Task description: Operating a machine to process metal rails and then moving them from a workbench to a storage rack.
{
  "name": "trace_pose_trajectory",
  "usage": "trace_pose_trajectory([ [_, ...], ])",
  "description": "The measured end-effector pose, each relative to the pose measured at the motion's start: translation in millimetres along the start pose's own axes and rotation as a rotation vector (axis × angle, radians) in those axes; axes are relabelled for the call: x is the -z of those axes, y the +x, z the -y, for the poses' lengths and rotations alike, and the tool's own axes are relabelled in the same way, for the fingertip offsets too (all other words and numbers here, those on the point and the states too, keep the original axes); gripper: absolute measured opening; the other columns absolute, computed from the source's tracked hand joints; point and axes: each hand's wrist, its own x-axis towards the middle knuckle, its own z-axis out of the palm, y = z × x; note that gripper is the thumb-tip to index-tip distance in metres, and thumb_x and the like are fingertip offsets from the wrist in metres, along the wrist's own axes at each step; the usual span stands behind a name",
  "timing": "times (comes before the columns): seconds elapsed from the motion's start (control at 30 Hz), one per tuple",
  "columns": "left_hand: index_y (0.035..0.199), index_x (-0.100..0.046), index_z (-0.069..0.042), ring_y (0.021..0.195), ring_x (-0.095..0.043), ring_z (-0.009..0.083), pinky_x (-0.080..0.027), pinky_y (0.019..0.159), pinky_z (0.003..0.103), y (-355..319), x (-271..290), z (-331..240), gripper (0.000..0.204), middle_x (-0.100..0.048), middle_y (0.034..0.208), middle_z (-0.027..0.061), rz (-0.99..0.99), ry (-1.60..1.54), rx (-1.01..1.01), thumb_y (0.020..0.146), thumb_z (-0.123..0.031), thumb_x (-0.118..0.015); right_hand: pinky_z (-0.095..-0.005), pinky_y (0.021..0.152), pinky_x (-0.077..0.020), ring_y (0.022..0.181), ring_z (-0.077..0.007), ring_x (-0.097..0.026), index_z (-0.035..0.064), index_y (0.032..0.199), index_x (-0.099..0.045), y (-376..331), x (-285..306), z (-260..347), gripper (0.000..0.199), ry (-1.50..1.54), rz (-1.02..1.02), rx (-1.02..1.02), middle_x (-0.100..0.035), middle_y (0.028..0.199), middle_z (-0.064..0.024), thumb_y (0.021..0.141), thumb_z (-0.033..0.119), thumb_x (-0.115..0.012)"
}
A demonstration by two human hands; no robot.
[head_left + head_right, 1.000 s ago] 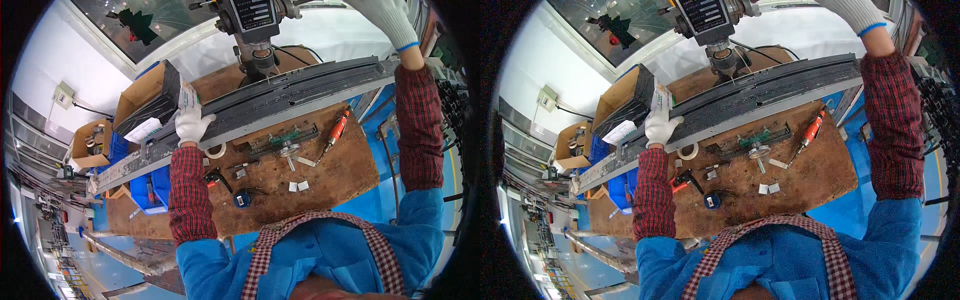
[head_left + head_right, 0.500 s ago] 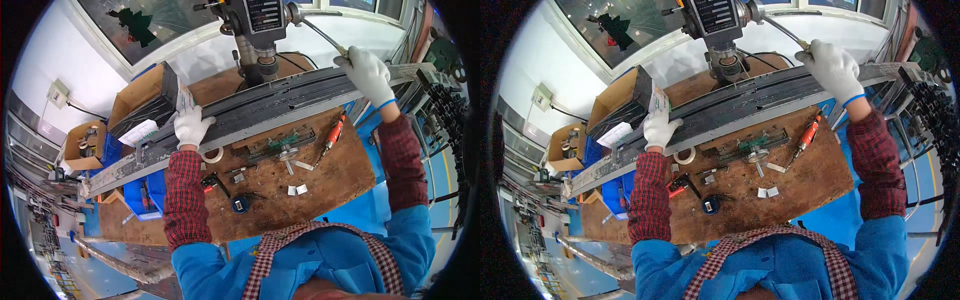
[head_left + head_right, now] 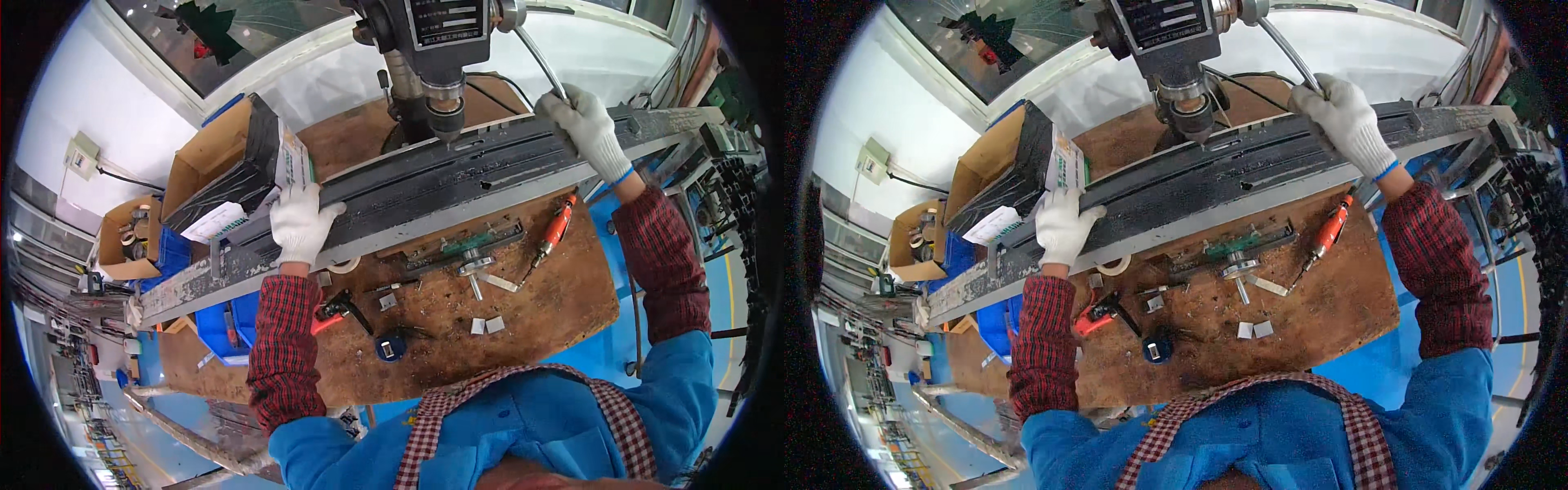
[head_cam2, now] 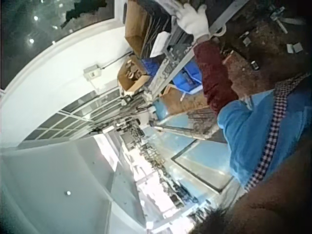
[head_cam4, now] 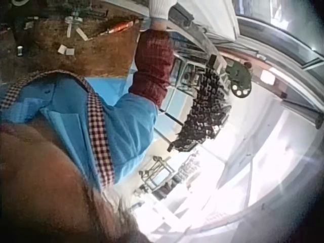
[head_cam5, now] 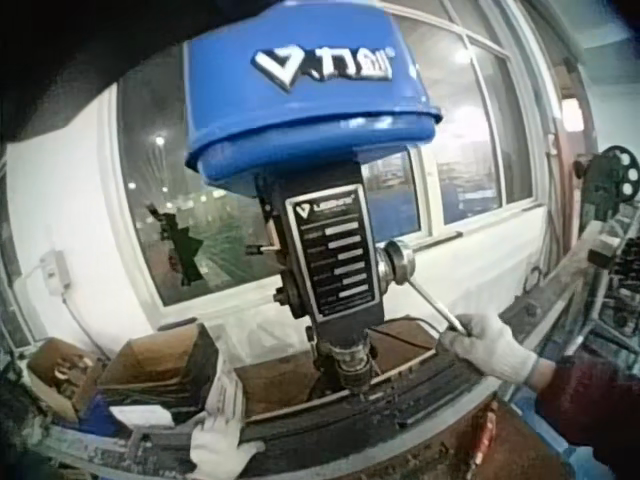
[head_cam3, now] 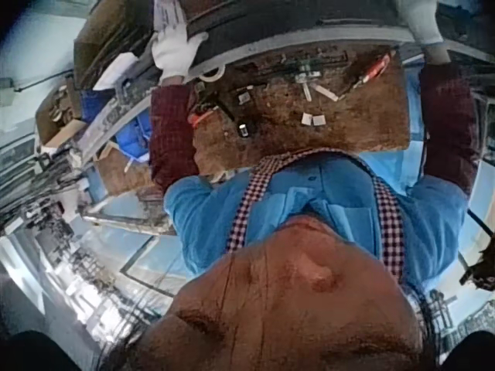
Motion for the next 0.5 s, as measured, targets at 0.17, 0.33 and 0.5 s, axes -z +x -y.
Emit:
trace_pose_trajectory([
  [0.17, 0.095, -0.069, -0.007, 0.091, -0.062, 0.0338, -0.049, 0.078, 0.044, -3.2, -2.9, 6.7, 0.043, -0.066, 0.091, 0.0116, -0.057, -0.003, -0.039, 0.079, -0.047, -0.076, -0.0306, 0.05, -0.0444, 0.053, -0.0139, -0.056, 0.0048, 0.108, -0.07, 17.0, -34.1, -13.0, 0.037, -0.029, -0.171, 0.029, -0.062, 0.067, -0.0005, 0.1, 0.04, -0.061],
  [0.33, 0.095, -0.069, -0.007, 0.089, -0.062, 0.0343, -0.049, 0.077, 0.044, 5.2, -0.5, -4.1, 0.044, -0.065, 0.089, 0.0125, -0.027, 0.021, -0.048, 0.079, -0.047, -0.076, -0.039, 0.061, -0.05, 0.065, -0.0229, -0.065, 0.0139, 0.114, -0.068, 78.2, -74.9, -58.8, 0.034, -0.039, -0.333, 0.21, -0.069, 0.076, -0.0048, 0.098, 0.043, -0.06],
  [0.5, 0.095, -0.069, -0.006, 0.087, -0.062, 0.0346, -0.049, 0.077, 0.044, 1.6, 0.6, 0.9, 0.045, -0.064, 0.088, 0.0128, 0.0, 0.046, -0.044, 0.08, -0.048, -0.075, -0.0398, 0.061, -0.0508, 0.066, -0.0268, -0.066, 0.0153, 0.113, -0.068, 41.1, -58.9, -38.2, 0.033, -0.235, -0.326, 0.099, -0.071, 0.08, -0.0069, 0.098, 0.043, -0.059],
])
